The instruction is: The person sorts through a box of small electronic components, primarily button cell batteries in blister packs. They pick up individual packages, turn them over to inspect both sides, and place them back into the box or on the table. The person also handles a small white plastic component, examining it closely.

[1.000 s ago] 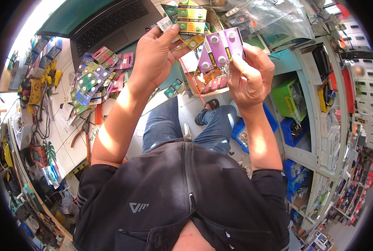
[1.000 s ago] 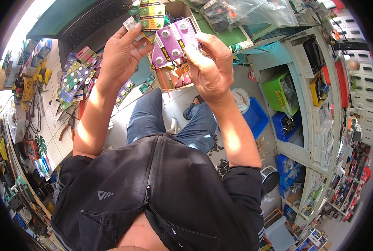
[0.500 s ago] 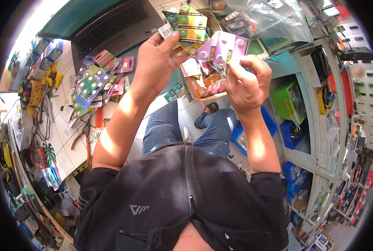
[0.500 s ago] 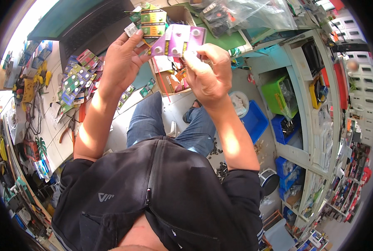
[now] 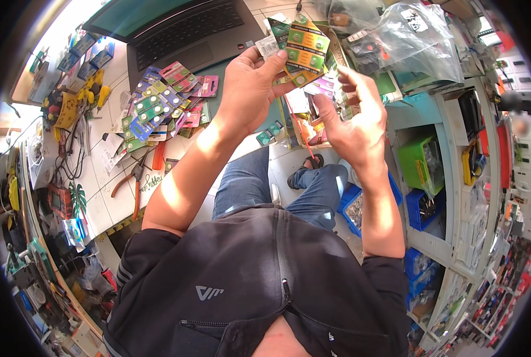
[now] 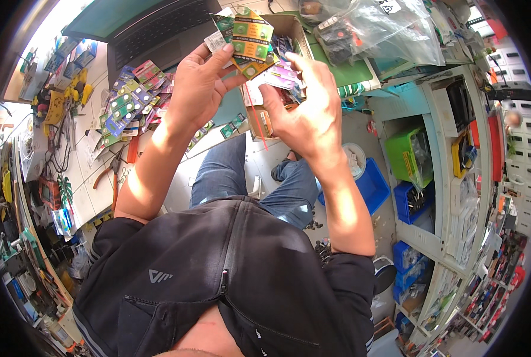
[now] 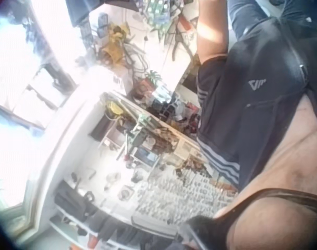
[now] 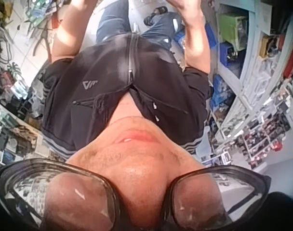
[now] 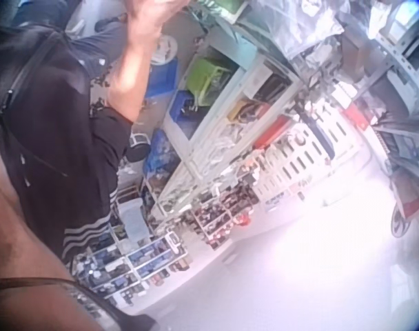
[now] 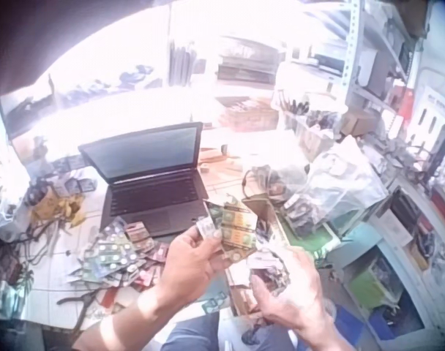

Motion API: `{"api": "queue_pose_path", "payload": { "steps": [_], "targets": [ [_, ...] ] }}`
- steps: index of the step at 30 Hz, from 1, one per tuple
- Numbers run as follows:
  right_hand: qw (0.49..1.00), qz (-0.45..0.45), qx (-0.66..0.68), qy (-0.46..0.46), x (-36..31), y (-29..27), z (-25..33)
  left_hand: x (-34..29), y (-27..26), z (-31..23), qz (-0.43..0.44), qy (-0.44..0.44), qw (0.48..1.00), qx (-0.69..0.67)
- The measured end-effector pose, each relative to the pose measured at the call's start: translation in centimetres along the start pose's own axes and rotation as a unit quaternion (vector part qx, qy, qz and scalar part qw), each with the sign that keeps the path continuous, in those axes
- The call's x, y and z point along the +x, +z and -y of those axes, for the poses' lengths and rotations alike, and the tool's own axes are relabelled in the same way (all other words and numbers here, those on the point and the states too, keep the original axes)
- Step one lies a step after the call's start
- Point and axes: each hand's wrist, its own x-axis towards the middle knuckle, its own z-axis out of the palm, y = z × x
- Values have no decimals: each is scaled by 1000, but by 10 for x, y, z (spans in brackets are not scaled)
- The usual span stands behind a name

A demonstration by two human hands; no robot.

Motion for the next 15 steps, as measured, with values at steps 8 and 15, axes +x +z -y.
{"api": "queue_pose_path", "payload": {
  "steps": [8,15],
  "targets": [
    [881,-6,388,271,14,11,3,-11,5,-2,33,-56,998,-1],
    [858,-28,413,303,10,1,3,-14,2,-5,33,-44,998,29]
  ]
}}
